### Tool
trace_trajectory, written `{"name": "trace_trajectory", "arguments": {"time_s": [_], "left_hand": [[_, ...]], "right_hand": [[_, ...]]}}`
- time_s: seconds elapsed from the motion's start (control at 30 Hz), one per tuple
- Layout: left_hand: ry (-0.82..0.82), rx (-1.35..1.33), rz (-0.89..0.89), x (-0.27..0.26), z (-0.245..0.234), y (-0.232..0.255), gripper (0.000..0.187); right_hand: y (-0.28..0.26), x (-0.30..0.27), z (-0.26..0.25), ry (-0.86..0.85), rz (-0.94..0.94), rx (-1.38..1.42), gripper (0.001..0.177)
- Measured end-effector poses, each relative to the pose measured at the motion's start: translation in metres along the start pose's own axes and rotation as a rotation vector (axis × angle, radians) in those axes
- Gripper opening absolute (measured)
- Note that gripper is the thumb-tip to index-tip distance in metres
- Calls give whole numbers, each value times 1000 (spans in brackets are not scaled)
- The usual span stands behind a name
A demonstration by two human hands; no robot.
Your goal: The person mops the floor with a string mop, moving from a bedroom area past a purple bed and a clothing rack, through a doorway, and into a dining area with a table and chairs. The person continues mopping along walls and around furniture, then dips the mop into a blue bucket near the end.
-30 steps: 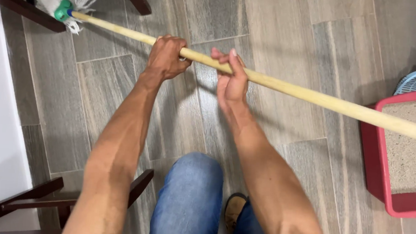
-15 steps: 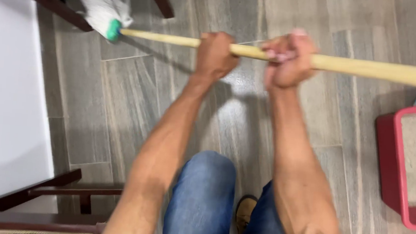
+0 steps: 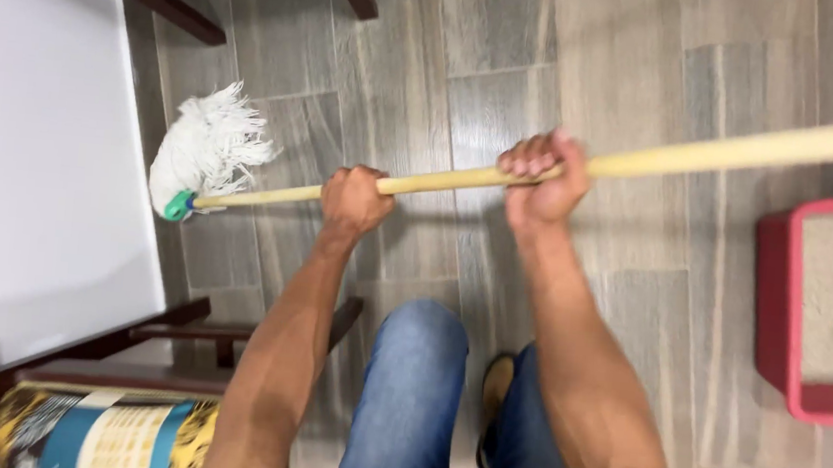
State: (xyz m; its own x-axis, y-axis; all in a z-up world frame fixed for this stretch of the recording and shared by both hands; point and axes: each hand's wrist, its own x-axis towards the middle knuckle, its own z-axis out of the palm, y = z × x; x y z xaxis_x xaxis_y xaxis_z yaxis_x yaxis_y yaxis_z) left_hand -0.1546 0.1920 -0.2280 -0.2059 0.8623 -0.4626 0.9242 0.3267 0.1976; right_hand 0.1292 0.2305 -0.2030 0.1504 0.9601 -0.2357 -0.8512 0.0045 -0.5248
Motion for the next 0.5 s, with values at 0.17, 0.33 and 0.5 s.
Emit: {"name": "trace_trajectory", "arguments": {"time_s": [0.17, 0.33, 0.5], "left_hand": [[167, -204, 19, -45, -11, -8, 19], [366, -429, 426, -110, -70, 48, 34], [300, -624, 522, -193, -161, 153, 29]], "right_hand": [[-24, -66, 72, 20, 21, -8, 45], [-82, -110, 140, -100, -47, -156, 36], [-200, -138, 207, -214, -230, -175, 23]]}}
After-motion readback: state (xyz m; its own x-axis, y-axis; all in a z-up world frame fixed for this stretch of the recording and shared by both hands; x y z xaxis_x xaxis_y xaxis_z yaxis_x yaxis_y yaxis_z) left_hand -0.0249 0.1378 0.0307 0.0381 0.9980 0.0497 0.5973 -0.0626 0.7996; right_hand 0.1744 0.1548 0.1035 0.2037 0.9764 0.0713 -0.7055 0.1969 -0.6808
